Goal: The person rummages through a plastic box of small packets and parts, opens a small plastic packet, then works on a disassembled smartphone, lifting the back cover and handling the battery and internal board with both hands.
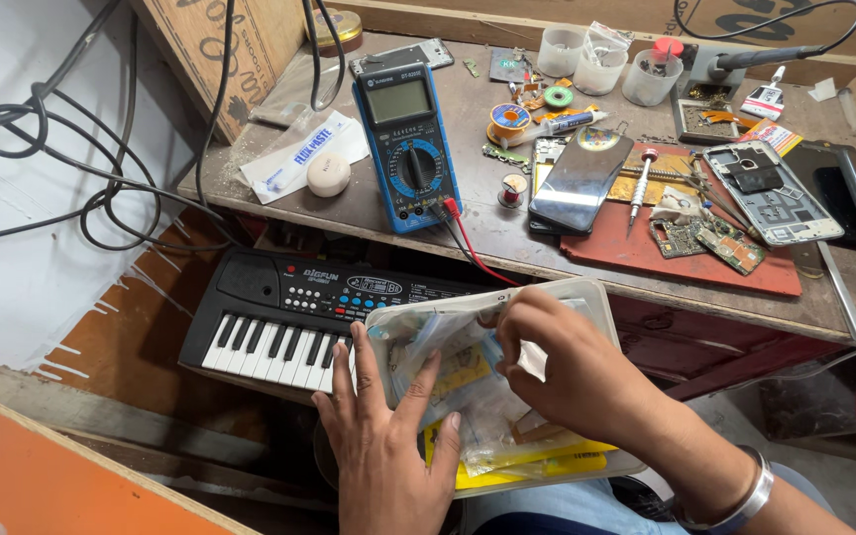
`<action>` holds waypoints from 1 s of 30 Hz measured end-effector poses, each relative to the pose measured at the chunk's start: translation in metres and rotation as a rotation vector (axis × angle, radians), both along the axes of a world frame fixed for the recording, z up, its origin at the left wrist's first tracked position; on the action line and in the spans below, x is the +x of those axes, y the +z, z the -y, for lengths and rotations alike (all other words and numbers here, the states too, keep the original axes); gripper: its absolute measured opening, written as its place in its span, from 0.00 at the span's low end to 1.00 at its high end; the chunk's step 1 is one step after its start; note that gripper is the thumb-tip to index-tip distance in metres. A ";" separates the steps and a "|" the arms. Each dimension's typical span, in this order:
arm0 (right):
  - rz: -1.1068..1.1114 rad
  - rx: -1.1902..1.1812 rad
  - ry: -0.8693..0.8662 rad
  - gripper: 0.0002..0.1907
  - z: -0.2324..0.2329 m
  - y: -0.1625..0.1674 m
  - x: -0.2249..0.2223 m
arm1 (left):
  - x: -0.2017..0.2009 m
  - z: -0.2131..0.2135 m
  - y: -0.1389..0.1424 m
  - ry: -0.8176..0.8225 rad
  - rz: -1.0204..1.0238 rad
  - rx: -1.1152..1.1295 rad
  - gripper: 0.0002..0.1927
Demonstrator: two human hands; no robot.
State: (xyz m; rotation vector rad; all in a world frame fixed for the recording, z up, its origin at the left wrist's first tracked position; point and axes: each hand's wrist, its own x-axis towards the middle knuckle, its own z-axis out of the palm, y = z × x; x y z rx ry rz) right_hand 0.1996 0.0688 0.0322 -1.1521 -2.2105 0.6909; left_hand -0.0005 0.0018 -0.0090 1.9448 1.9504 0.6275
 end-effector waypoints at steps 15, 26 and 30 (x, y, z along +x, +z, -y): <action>0.384 0.110 0.214 0.17 -0.002 -0.011 0.000 | 0.001 0.001 0.002 0.035 0.030 0.020 0.38; 0.188 0.020 -0.264 0.08 -0.002 0.000 -0.008 | 0.002 0.004 -0.013 0.087 0.188 0.176 0.22; -0.078 -0.153 -0.233 0.08 -0.010 -0.004 -0.005 | 0.002 0.007 -0.015 0.065 0.292 0.361 0.13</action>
